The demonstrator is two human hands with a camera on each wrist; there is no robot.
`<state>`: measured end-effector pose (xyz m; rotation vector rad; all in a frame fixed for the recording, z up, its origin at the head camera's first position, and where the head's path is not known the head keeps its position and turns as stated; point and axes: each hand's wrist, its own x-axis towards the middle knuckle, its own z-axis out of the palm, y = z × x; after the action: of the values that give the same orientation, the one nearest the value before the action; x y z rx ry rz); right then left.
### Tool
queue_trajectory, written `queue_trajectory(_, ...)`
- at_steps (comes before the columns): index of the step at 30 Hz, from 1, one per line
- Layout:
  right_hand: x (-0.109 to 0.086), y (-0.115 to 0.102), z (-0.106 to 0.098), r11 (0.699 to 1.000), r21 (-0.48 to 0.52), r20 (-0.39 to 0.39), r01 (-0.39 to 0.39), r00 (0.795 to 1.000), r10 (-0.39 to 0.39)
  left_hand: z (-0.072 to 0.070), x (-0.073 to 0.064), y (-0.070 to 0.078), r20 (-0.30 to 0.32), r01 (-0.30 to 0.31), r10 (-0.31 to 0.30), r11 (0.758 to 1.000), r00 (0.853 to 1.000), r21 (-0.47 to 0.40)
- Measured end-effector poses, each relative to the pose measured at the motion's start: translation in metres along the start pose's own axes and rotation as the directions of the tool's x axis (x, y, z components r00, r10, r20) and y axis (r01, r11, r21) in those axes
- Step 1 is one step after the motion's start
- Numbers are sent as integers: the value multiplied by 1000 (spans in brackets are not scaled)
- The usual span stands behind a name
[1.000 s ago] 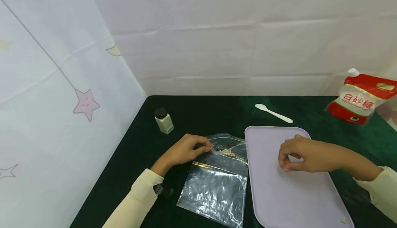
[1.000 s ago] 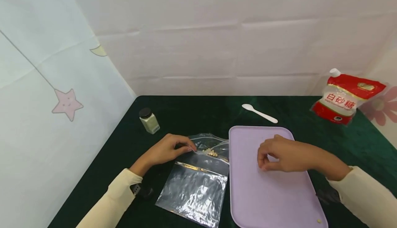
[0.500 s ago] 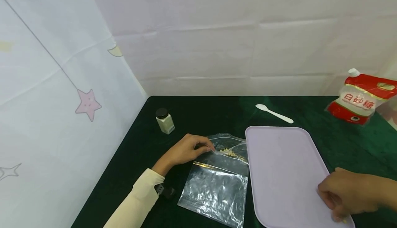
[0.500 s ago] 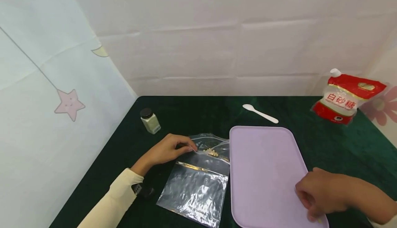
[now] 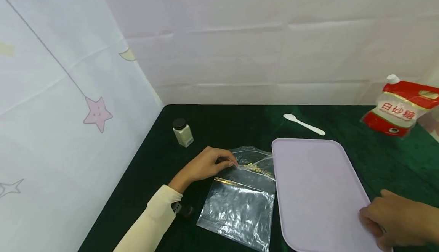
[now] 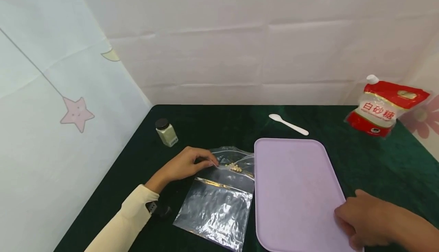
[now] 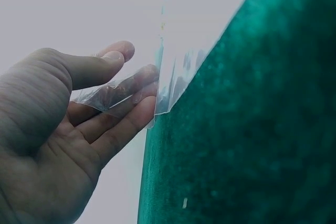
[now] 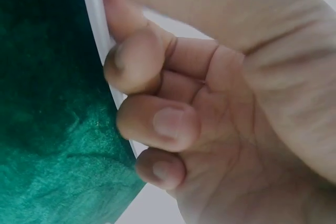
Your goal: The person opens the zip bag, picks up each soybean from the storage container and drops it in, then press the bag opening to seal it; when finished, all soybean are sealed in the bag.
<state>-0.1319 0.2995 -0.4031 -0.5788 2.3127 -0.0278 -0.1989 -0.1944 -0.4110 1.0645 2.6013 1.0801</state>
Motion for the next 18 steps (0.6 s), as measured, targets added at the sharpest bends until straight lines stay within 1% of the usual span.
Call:
queue_trajectory(3,1,1,-2,1000,-6,-25,24,999,-24,0,0,0,-4,-3,3,1000,1000,5)
queue_trajectory(7,2,2,-6,998,-4,-80,67,995,-67,0,0,-1,-2,3,-3,1000,1000,3)
queue_trajectory(8,2,2,-7,996,0,-99,92,991,-92,0,0,-1,0,6,-6,1000,1000,1)
queue_trajectory(10,2,6,-8,984,9,-153,180,972,-177,1,0,-1,2,9,-9,1000,1000,-3)
queue_trajectory(11,2,7,-8,973,7,-189,232,956,-226,1,0,-1,3,9,-9,1000,1000,-2)
queue_trajectory(12,3,8,-9,957,3,-229,289,932,-280,1,0,-1,2,11,-11,1000,1000,-3)
queue_trajectory(14,5,9,-10,922,-16,-300,387,878,-374,0,1,-1,3,11,-11,1000,1000,-6)
queue_trajectory(17,10,6,-14,890,-46,-385,454,814,-435,0,1,0,2,8,-8,1000,1000,-7)
queue_trajectory(18,12,4,-15,885,-48,-405,464,800,-442,0,2,0,2,10,-10,1000,1000,-9)
